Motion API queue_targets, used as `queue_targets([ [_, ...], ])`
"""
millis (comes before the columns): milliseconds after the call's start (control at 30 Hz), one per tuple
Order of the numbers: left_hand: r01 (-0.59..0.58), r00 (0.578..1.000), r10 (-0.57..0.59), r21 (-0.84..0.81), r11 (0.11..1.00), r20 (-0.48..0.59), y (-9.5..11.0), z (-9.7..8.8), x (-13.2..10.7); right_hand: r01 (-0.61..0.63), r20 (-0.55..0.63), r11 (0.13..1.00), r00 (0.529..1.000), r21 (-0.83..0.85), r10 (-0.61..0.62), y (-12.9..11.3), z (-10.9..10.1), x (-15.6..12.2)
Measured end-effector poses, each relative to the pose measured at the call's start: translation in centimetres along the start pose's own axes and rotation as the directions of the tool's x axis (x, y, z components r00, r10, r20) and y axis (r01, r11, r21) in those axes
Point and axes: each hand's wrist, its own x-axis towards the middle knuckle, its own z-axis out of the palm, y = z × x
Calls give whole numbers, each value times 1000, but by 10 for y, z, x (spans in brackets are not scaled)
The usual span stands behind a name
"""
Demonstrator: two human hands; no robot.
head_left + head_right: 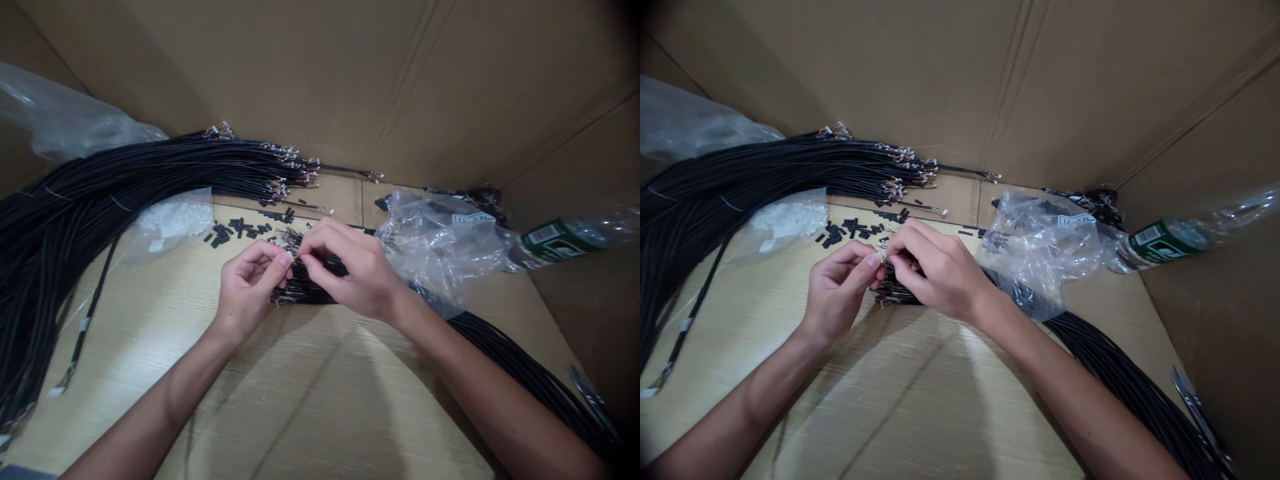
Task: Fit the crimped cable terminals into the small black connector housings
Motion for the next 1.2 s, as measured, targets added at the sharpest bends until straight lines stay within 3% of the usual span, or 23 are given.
queue_targets([
  [733, -18, 1000, 19, -10, 1000, 10, 2, 0, -4, 29, 73, 988, 997, -152, -18, -3, 6, -2],
  [867, -56, 998, 59, 72, 996, -30, 8, 3, -3, 0, -3, 999, 1000, -55, -1, -2, 10, -2],
  [967, -83, 995, 89, 110, 990, -54, 10, 5, -2, -134, -68, 986, 988, 101, 141, -2, 13, -3],
  [1067, -99, 992, 111, 162, 982, -65, 7, 5, -3, -301, -69, 885, 936, 355, 346, -4, 17, -4],
  [1200, -91, 992, 108, 215, 972, -67, 5, 4, -3, -403, -22, 695, 857, 595, 516, -4, 22, -5],
])
